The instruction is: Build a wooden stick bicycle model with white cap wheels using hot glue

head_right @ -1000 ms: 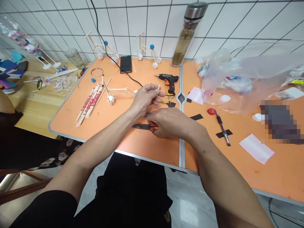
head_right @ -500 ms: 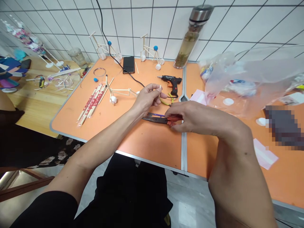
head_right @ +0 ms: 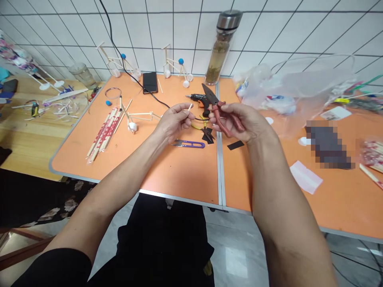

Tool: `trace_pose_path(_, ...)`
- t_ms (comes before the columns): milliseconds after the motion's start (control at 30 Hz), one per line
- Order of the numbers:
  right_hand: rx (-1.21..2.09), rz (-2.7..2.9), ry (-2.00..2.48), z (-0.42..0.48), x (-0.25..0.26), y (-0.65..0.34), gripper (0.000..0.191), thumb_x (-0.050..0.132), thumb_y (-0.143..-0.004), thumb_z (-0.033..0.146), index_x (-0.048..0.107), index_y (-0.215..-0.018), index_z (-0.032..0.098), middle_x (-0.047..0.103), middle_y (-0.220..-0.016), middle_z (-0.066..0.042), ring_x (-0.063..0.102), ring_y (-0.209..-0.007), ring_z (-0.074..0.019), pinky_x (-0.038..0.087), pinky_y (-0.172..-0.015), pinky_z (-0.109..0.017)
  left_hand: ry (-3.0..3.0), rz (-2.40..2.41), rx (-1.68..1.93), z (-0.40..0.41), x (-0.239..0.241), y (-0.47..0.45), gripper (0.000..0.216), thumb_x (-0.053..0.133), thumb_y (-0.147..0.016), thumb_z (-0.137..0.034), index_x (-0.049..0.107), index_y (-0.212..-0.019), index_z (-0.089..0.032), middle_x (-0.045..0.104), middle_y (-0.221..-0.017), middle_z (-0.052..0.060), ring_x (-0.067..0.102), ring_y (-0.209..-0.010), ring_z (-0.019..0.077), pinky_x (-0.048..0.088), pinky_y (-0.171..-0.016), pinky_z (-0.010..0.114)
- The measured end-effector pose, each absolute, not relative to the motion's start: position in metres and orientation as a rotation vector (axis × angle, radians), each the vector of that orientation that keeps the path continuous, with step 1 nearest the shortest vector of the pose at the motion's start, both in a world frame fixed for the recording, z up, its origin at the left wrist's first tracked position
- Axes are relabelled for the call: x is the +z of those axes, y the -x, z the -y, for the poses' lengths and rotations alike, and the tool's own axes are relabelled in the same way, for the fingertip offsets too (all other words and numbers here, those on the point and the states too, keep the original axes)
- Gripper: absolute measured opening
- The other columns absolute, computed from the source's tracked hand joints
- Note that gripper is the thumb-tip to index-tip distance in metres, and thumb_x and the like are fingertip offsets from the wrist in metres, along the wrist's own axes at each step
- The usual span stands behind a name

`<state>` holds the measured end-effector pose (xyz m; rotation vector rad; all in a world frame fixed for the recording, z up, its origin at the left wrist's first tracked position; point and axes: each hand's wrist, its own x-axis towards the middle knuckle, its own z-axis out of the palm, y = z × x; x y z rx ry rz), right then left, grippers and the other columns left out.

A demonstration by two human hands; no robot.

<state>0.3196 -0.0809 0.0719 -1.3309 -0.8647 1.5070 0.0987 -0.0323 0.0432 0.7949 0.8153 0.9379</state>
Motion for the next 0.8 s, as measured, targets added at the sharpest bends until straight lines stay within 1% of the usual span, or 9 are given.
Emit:
trace_pose_path(100, 1.536, 0.829, 1.159, 0.08, 0.07, -0.303, 0.043, 0.079, -0.073, 0.008, 0.075, -0.113, 0.024, 0.076, -0.109, -0.004, 0.067, -0.089, -0.0149, 0.055, -0.066, -0.021, -0.798, -0.819, 0.93, 0.033, 0.043, -0.099, 0.021, 0.058, -0.113, -0.004, 0.069, -0.102, -0.018, 0.074, -0.071, -0.004, 0.061, -0.052, 0.0039, 0.047, -0.06, 0.015)
trace_pose_path(167, 1.505, 0.837, 1.064, 0.08, 0.071, -0.295, 0.051, 0.08, -0.068, 0.004, 0.073, -0.114, 0.027, 0.075, -0.108, -0.001, 0.064, -0.085, -0.0133, 0.051, -0.063, -0.019, -0.816, -0.829, 0.912, 0.034, 0.042, -0.099, 0.022, 0.059, -0.115, -0.006, 0.067, -0.098, -0.017, 0.074, -0.07, -0.003, 0.06, -0.05, 0.0037, 0.044, -0.056, 0.015)
trace_pose_path(267, 1.538, 0.848, 1.077, 0.079, 0.067, -0.288, 0.047, 0.088, -0.072, 0.009, 0.073, -0.112, 0.028, 0.069, -0.095, 0.0, 0.056, -0.074, -0.0117, 0.046, -0.055, -0.019, -0.856, -0.842, 0.874, 0.038, 0.04, -0.102, 0.026, 0.062, -0.118, -0.012, 0.064, -0.092, -0.019, 0.072, -0.067, -0.004, 0.055, -0.044, 0.0037, 0.034, -0.048, 0.016)
trace_pose_path(367, 1.426, 0.952, 1.18, 0.074, 0.056, -0.284, 0.043, 0.097, -0.076, 0.025, 0.074, -0.112, 0.028, 0.068, -0.093, -0.001, 0.055, -0.072, -0.0144, 0.049, -0.051, -0.024, -0.905, -0.836, 0.845, 0.043, 0.039, -0.104, 0.025, 0.065, -0.118, -0.016, 0.064, -0.093, -0.02, 0.07, -0.064, -0.005, 0.052, -0.041, 0.0039, 0.031, -0.046, 0.016)
trace_pose_path(433, 1.318, 1.012, 1.208, 0.071, 0.048, -0.283, 0.049, 0.103, -0.074, 0.03, 0.073, -0.114, 0.028, 0.068, -0.094, -0.001, 0.056, -0.071, -0.0146, 0.05, -0.051, -0.026, -0.947, -0.823, 0.817, 0.045, 0.038, -0.105, 0.025, 0.065, -0.119, -0.019, 0.065, -0.093, -0.02, 0.069, -0.062, -0.005, 0.052, -0.041, 0.0039, 0.031, -0.047, 0.016)
trace_pose_path(500, 1.284, 1.045, 1.222, 0.07, 0.042, -0.282, 0.057, 0.108, -0.07, 0.033, 0.072, -0.114, 0.027, 0.065, -0.088, 0.002, 0.055, -0.065, -0.0125, 0.049, -0.05, -0.026, -0.979, -0.82, 0.794, 0.046, 0.037, -0.105, 0.028, 0.065, -0.119, -0.019, 0.065, -0.091, -0.019, 0.069, -0.062, -0.004, 0.051, -0.041, 0.004, 0.032, -0.047, 0.016)
trace_pose_path(600, 1.292, 1.073, 1.242, 0.071, 0.041, -0.281, 0.059, 0.109, -0.07, 0.034, 0.072, -0.115, 0.027, 0.061, -0.083, 0.005, 0.055, -0.059, -0.0106, 0.045, -0.048, -0.026, -1.009, -0.823, 0.777, 0.046, 0.037, -0.104, 0.032, 0.064, -0.118, -0.015, 0.064, -0.086, -0.019, 0.069, -0.061, -0.004, 0.05, -0.04, 0.0041, 0.032, -0.046, 0.017)
trace_pose_path(700, 1.28, 1.09, 1.273, 0.074, 0.045, -0.28, 0.056, 0.107, -0.072, 0.033, 0.073, -0.115, 0.027, 0.062, -0.082, 0.004, 0.056, -0.059, -0.011, 0.042, -0.046, -0.026, -1.031, -0.821, 0.764, 0.046, 0.036, -0.103, 0.036, 0.064, -0.117, -0.015, 0.063, -0.082, -0.018, 0.069, -0.061, -0.003, 0.049, -0.04, 0.0034, 0.031, -0.045, 0.017)
trace_pose_path(800, 1.248, 1.113, 1.294, 0.076, 0.047, -0.277, 0.055, 0.105, -0.071, 0.034, 0.073, -0.115, 0.026, 0.062, -0.081, 0.003, 0.055, -0.058, -0.0121, 0.041, -0.045, -0.028, -1.039, -0.839, 0.744, 0.047, 0.037, -0.102, 0.037, 0.066, -0.115, -0.013, 0.062, -0.079, -0.018, 0.07, -0.061, -0.002, 0.048, -0.04, 0.0029, 0.031, -0.045, 0.016)
